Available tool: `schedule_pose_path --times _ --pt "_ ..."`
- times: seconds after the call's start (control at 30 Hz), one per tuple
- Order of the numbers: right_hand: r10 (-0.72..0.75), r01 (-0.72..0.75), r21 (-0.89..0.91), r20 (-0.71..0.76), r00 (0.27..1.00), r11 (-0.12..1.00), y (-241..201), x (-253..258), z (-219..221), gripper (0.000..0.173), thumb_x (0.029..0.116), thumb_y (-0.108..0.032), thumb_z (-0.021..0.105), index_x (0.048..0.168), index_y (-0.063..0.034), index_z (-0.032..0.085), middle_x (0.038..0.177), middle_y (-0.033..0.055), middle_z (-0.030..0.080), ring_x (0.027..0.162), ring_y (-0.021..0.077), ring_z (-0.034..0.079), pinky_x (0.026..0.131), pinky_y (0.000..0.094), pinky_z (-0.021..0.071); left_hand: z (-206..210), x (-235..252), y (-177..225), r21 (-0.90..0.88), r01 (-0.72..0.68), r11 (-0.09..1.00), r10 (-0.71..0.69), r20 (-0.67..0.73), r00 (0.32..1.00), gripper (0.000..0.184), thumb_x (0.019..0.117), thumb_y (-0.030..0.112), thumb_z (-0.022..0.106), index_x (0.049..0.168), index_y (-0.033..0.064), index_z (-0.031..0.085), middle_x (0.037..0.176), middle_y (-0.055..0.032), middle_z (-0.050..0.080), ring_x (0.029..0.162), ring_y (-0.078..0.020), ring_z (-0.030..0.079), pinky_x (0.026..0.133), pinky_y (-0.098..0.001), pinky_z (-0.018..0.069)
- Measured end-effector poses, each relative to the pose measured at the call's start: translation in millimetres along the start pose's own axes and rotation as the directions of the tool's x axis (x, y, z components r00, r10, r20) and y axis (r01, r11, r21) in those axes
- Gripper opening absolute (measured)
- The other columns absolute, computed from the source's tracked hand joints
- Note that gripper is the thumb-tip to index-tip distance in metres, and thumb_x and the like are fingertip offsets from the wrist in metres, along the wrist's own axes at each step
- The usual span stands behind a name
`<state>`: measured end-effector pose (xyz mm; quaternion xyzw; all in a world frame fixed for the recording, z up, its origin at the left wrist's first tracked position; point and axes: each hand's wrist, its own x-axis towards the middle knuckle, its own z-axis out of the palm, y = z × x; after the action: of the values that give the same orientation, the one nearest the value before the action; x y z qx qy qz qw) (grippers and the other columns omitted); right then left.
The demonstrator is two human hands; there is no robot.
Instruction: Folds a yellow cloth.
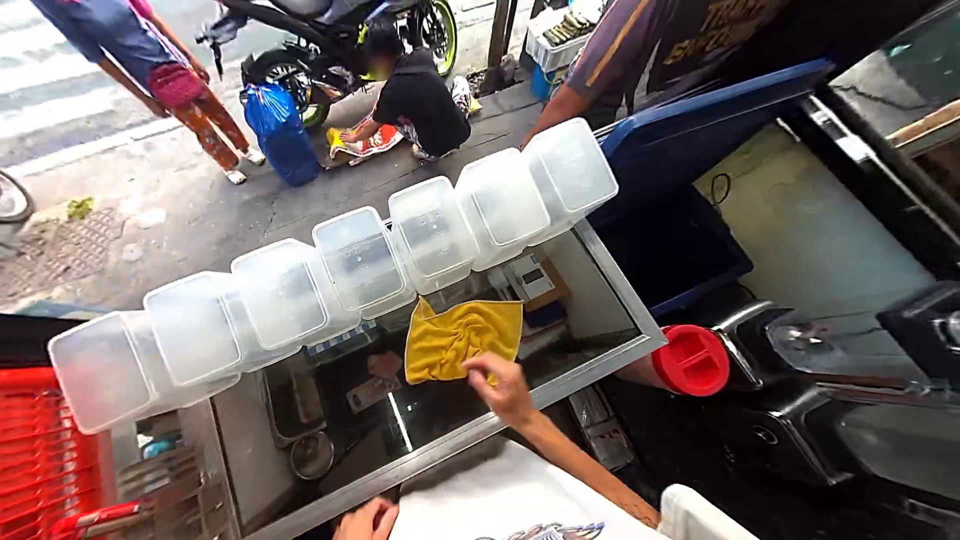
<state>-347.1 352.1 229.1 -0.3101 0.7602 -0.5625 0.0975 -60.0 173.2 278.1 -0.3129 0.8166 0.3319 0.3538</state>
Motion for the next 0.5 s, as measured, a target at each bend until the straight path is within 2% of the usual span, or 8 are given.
schedule_pose_path --times 0.03,0.07,0.13,0.17,0.3,0.4,0.43,0.5 --pt "0.024 -0.037 -0.143 -0.09 0.996 0.989 10 5 -19 0.023 0.0977 -0.012 0.055 0.104 -0.0049 0.076 0.094 0.0051 0.074 0.085 0.0114 0.069 0.08 0.0299 0.0596 -9 13 15 -0.026 -0.14 0.99 0.134 -0.175 0.976 0.034 0.1036 0.032 0.057 0.115 0.0052 0.074 0.101 -0.0168 0.076 0.097 -0.036 0.073 0.091 -0.0613 0.0551" --pt "0.041 -0.082 -0.254 -0.163 0.986 0.964 19 10 -33 0.023 0.0972 -0.014 0.056 0.104 -0.0066 0.077 0.094 0.0047 0.074 0.086 0.0128 0.07 0.08 0.0301 0.0593 -19 32 36 0.015 -0.276 0.961 0.263 -0.352 0.898 0.031 0.1031 0.027 0.057 0.117 0.0051 0.074 0.102 -0.0146 0.076 0.098 -0.033 0.073 0.091 -0.0573 0.0568" --pt "0.07 -0.148 -0.431 -0.192 0.979 0.89 30 19 -54 0.022 0.096 -0.02 0.061 0.106 -0.009 0.077 0.101 0.0078 0.073 0.098 0.0212 0.069 0.087 0.0362 0.0581 -38 80 82 0.246 -0.413 0.877 0.472 -0.601 0.645 0.027 0.099 0.016 0.056 0.113 0.0034 0.075 0.106 -0.0144 0.075 0.102 -0.0332 0.073 0.09 -0.0514 0.0585" --pt "0.103 -0.181 -0.513 -0.176 0.979 0.839 32 21 -60 0.025 0.0955 -0.026 0.063 0.112 -0.0109 0.076 0.111 0.0107 0.071 0.109 0.0275 0.065 0.094 0.0416 0.0556 -48 103 105 0.337 -0.398 0.853 0.517 -0.642 0.566 0.026 0.0984 0.013 0.056 0.112 0.0028 0.075 0.108 -0.0161 0.075 0.103 -0.0352 0.072 0.089 -0.0516 0.0588" --pt "0.235 -0.338 -0.686 -0.243 0.941 0.644 47 36 -76 0.054 0.0939 -0.05 0.063 0.134 -0.0133 0.067 0.14 0.0185 0.058 0.136 0.0402 0.049 0.106 0.0536 0.0454 -70 163 166 0.459 -0.308 0.833 0.553 -0.699 0.453 0.024 0.0961 0.003 0.059 0.113 0.0024 0.076 0.109 -0.0257 0.072 0.102 -0.0452 0.07 0.084 -0.0582 0.0582" --pt "0.398 -0.391 -0.586 -0.123 0.909 0.71 57 51 -86 0.048 0.0922 -0.043 0.07 0.125 -0.0083 0.069 0.148 0.0234 0.049 0.144 0.046 0.036 0.113 0.0615 0.0351 -69 185 188 0.519 -0.469 0.715 0.698 -0.569 0.435 0.037 0.0938 0.0 0.061 0.126 0.0119 0.073 0.125 -0.025 0.067 0.118 -0.0459 0.064 0.1 -0.0607 0.0516" --pt "0.414 -0.371 -0.547 -0.05 0.909 0.75 56 51 -88 0.039 0.0938 -0.037 0.069 0.119 -0.0067 0.072 0.145 0.0236 0.052 0.142 0.0457 0.039 0.113 0.0631 0.0353 -64 190 196 0.511 -0.552 0.659 0.748 -0.519 0.413 0.041 0.0945 0.002 0.059 0.133 0.0118 0.068 0.134 -0.0228 0.064 0.126 -0.0442 0.06 0.105 -0.0608 0.0485" --pt "0.407 -0.301 -0.498 0.116 0.906 0.813 46 56 -98 0.033 0.101 -0.031 0.061 0.12 -0.0052 0.07 0.131 0.0219 0.063 0.132 0.0414 0.052 0.109 0.0624 0.0397 -59 200 219 0.374 -0.731 0.571 0.805 -0.428 0.41 0.057 0.0941 0.014 0.061 0.149 0.0033 0.05 0.151 -0.0205 0.051 0.143 -0.0412 0.044 0.117 -0.0611 0.0348"
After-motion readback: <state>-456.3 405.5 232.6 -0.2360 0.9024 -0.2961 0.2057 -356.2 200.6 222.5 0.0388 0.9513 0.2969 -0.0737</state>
